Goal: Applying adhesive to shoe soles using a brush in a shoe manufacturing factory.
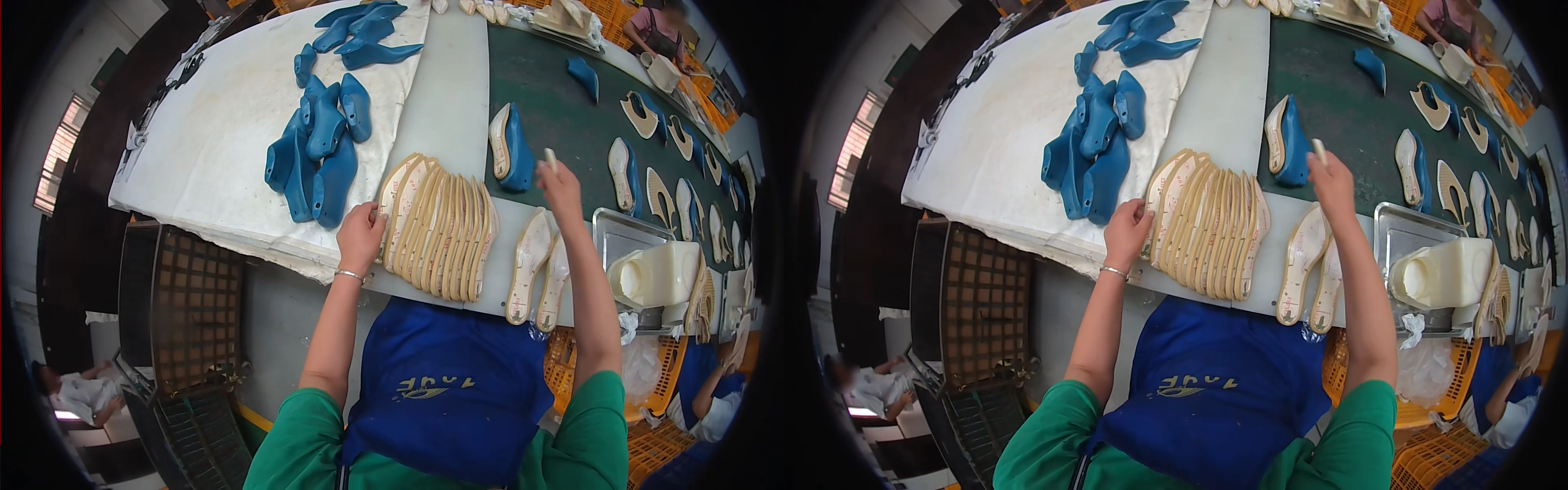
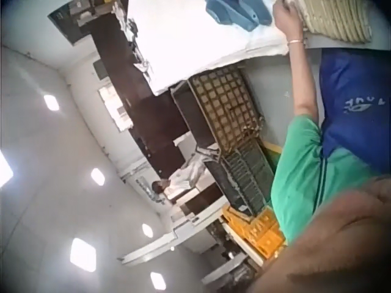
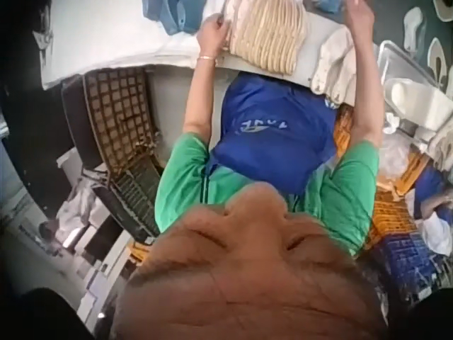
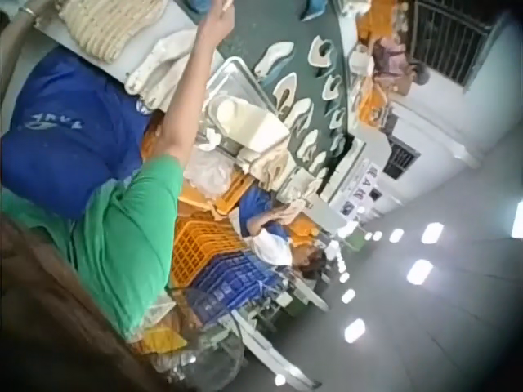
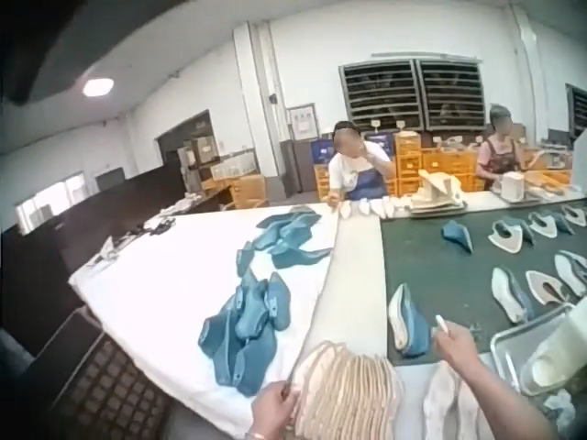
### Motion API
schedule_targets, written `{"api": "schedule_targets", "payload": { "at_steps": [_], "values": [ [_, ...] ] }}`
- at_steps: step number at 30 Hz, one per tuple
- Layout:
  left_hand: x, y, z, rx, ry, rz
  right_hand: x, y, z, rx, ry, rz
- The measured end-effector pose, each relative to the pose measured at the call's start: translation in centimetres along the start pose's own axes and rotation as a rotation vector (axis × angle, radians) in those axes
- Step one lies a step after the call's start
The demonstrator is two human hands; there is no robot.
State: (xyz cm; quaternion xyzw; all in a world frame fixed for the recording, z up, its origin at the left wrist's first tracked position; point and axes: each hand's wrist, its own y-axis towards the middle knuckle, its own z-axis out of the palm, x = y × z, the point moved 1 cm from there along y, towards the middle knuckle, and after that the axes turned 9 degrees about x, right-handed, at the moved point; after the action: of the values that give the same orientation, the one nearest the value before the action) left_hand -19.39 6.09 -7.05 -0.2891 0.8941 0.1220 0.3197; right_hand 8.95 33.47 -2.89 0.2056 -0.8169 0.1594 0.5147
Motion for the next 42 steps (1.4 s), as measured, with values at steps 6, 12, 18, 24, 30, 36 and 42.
{"api": "schedule_targets", "payload": {
  "at_steps": [6,12,18,24,30,36,42],
  "values": [
    [-2.0,-0.7,1.0,0.007,-0.086,0.034,-4.8,-9.6,-8.6,-0.276,0.003,0.009],
    [0.7,-0.3,1.2,-0.148,-0.279,0.197,-3.8,-19.0,-13.6,-0.615,0.076,-0.131],
    [0.7,-1.0,-2.8,-0.052,-1.154,-0.021,-8.7,-22.5,-16.8,-0.729,-0.226,-0.033],
    [-3.9,-3.9,-2.8,0.202,-1.789,0.152,-11.3,-22.0,-16.6,-0.663,-0.196,0.097],
    [-9.8,-7.2,0.9,0.409,-1.693,0.075,-10.3,-22.9,-16.5,-0.776,0.035,-0.009],
    [-14.3,-10.4,3.7,0.666,-1.760,-0.017,-10.5,-25.1,-14.8,-0.796,0.189,0.007],
    [-14.3,-12.4,5.5,0.876,-1.612,-0.152,-4.0,-25.1,-13.4,-0.707,0.456,-0.182]
  ]
}}
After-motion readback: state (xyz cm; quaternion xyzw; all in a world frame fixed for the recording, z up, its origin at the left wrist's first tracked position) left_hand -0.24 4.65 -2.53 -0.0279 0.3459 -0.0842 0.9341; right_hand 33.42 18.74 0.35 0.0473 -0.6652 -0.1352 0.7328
